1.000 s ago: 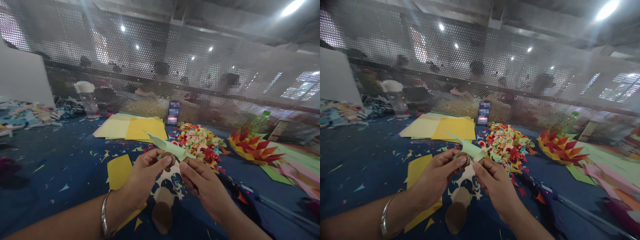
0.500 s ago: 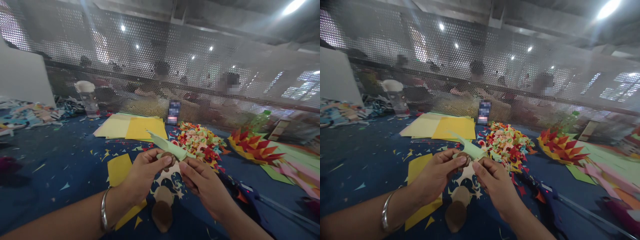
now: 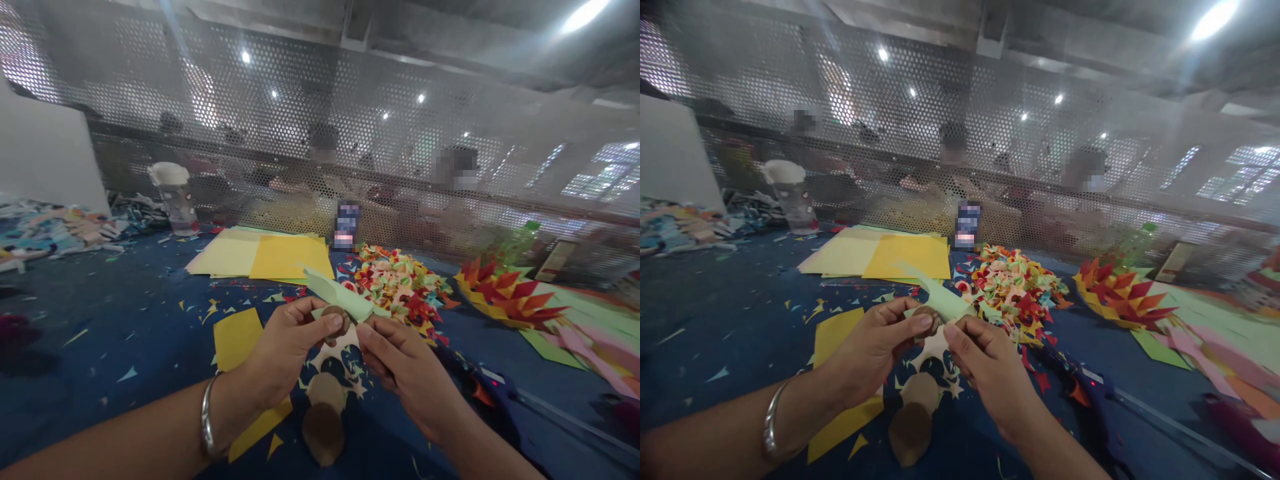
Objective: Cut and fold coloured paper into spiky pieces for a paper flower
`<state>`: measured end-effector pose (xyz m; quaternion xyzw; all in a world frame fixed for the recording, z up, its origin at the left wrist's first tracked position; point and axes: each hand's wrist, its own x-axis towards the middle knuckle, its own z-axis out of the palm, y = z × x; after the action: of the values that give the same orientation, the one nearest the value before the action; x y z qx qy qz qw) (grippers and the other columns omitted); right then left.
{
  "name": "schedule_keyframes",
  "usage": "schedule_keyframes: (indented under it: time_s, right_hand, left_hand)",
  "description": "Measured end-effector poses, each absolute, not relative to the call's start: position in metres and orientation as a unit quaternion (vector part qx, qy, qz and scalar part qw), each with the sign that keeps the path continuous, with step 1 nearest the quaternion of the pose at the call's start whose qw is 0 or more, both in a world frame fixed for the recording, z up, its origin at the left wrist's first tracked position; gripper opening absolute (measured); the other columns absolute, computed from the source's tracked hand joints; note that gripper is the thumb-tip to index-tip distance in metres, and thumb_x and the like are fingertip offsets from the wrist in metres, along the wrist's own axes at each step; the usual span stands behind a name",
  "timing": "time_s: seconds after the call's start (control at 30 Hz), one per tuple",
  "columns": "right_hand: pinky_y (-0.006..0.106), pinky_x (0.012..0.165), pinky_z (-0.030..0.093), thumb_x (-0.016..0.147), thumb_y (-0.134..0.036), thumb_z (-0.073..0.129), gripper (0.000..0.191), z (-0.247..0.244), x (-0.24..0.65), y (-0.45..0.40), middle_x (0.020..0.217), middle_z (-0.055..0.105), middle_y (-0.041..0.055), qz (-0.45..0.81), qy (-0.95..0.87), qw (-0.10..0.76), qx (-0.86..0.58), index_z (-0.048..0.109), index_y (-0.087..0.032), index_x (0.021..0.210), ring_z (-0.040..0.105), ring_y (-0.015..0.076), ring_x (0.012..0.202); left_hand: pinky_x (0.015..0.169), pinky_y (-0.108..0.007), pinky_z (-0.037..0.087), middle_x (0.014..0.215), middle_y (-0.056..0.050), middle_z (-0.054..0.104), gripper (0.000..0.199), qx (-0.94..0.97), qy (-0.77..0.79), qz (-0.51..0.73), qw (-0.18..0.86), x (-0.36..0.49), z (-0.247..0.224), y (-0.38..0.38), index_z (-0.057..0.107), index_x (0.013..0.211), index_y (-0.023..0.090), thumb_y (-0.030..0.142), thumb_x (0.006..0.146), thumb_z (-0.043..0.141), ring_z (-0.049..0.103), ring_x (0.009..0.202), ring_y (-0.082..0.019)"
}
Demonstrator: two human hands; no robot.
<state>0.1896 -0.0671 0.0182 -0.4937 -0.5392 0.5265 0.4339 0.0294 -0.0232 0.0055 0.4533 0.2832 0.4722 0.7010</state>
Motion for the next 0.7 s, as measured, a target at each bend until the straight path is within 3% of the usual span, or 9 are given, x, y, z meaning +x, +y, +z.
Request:
schedule_keyframes:
  time_s: [0.2, 0.7]
  right_hand:
    - [0.022, 0.041, 0.013, 0.085, -0.046, 0.054, 0.037, 0.0166, 0.1895, -0.0660, 0.051, 0.027, -0.0088, 0.522, -0.526, 0.436, -0.510, 0.038, -0.019, 0.064, 0.021, 0.0061, 0.045]
    - [0.023, 0.042, 0.012, 0.087, -0.045, 0.051, 0.036, 0.0220, 0.1899, -0.0697, 0.053, 0.029, -0.0075, 0.545, -0.526, 0.431, -0.490, 0.042, -0.019, 0.065, 0.020, 0.0073, 0.047]
  left_hand:
    - [0.058, -0.019, 0.036, 0.067, 0.001, 0.058, 0.014, 0.444, 0.263, 0.450, 0.729, 0.0316, 0.0071, -0.0276, 0.061, 0.071, 0.015, 0.024, 0.071, 0.072, 0.047, 0.061, -0.006]
    - [0.060, -0.022, 0.036, 0.071, 0.000, 0.059, 0.010, 0.458, 0.284, 0.491, 0.684, 0.0286, 0.0044, -0.0203, 0.063, 0.076, 0.016, 0.025, 0.075, 0.066, 0.048, 0.064, -0.010]
